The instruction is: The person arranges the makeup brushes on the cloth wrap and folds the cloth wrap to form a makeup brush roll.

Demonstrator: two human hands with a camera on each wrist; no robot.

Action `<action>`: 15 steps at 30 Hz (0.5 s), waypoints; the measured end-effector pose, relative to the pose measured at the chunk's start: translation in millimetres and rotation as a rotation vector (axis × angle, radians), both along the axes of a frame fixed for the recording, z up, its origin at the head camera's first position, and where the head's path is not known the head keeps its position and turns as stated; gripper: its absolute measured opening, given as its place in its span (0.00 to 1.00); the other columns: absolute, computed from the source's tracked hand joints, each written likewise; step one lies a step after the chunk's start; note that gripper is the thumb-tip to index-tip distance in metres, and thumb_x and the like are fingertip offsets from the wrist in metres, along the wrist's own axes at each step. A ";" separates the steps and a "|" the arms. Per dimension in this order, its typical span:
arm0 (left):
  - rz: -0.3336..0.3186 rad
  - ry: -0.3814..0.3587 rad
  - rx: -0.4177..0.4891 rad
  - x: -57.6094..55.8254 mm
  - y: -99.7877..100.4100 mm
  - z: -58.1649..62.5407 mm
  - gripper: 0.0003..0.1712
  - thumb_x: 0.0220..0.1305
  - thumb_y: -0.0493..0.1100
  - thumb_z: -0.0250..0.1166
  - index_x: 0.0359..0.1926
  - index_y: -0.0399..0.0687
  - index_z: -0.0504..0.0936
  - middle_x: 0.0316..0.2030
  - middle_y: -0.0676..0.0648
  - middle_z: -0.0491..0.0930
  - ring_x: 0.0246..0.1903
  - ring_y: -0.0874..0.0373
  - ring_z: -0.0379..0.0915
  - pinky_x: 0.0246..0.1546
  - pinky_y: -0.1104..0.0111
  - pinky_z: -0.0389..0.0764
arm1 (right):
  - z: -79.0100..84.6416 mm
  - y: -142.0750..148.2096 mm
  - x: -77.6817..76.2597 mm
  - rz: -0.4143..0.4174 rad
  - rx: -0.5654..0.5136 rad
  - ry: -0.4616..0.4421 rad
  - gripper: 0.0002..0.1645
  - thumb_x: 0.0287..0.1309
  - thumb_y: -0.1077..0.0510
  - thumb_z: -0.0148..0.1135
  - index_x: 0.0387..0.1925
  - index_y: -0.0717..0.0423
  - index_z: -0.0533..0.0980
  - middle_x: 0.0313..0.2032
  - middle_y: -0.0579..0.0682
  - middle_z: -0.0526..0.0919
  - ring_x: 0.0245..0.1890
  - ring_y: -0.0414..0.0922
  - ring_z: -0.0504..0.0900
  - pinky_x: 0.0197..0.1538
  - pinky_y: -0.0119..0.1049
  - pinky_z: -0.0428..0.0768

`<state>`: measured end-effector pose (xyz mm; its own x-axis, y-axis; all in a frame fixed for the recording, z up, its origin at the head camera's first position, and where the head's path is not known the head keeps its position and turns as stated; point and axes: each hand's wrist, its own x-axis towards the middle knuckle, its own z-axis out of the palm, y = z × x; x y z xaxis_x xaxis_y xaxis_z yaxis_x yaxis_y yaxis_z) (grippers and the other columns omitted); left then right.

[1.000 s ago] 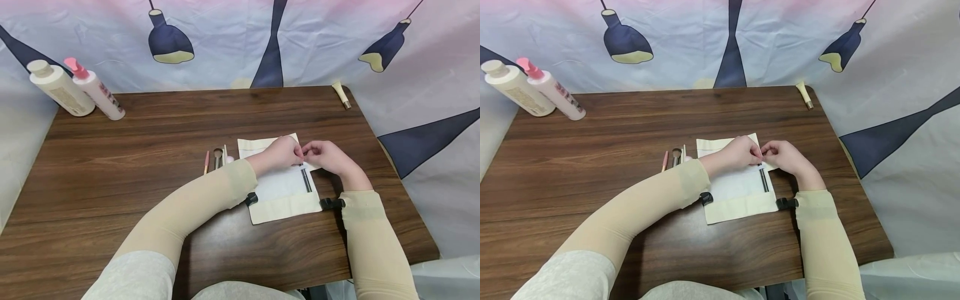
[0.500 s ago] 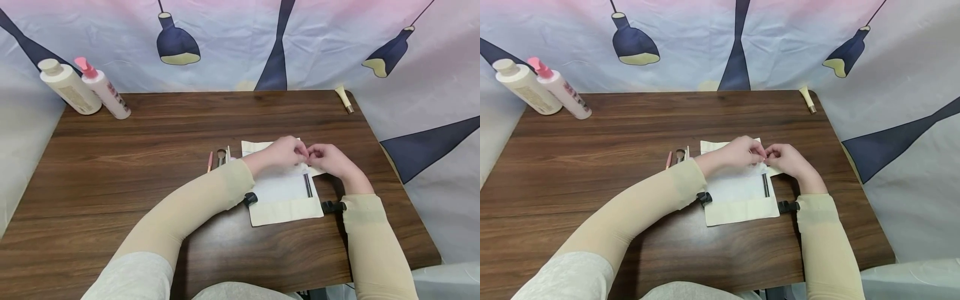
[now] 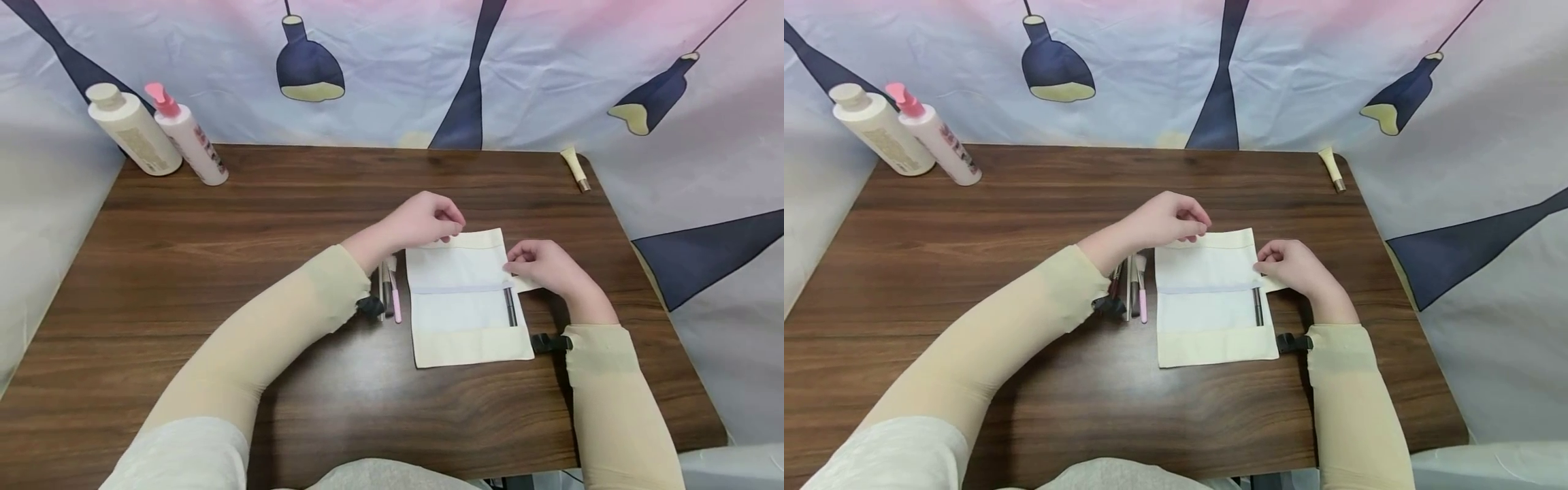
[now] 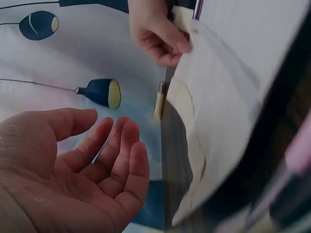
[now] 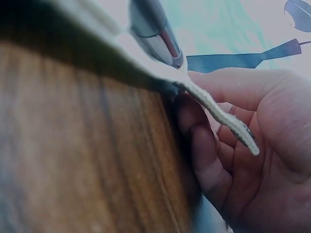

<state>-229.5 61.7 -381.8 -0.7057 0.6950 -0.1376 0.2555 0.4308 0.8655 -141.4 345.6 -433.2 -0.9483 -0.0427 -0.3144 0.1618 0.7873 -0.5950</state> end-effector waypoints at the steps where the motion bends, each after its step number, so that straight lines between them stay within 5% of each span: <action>1: 0.003 0.015 -0.020 -1.2 -6.9 1.2 0.14 0.72 0.44 0.65 0.52 0.42 0.86 0.42 0.48 0.87 0.40 0.55 0.86 0.41 0.65 0.82 | -0.1 0.2 0.3 -0.001 -0.002 0.002 0.16 0.67 0.48 0.67 0.46 0.56 0.82 0.30 0.51 0.78 0.33 0.49 0.74 0.38 0.41 0.73; 15: 0.128 0.136 -0.277 -9.3 -114.4 -5.2 0.07 0.70 0.44 0.67 0.41 0.46 0.85 0.33 0.45 0.85 0.30 0.54 0.77 0.36 0.62 0.76 | -1.5 -0.1 1.0 0.012 -0.016 0.013 0.15 0.68 0.49 0.67 0.45 0.56 0.81 0.29 0.50 0.77 0.31 0.49 0.73 0.36 0.40 0.73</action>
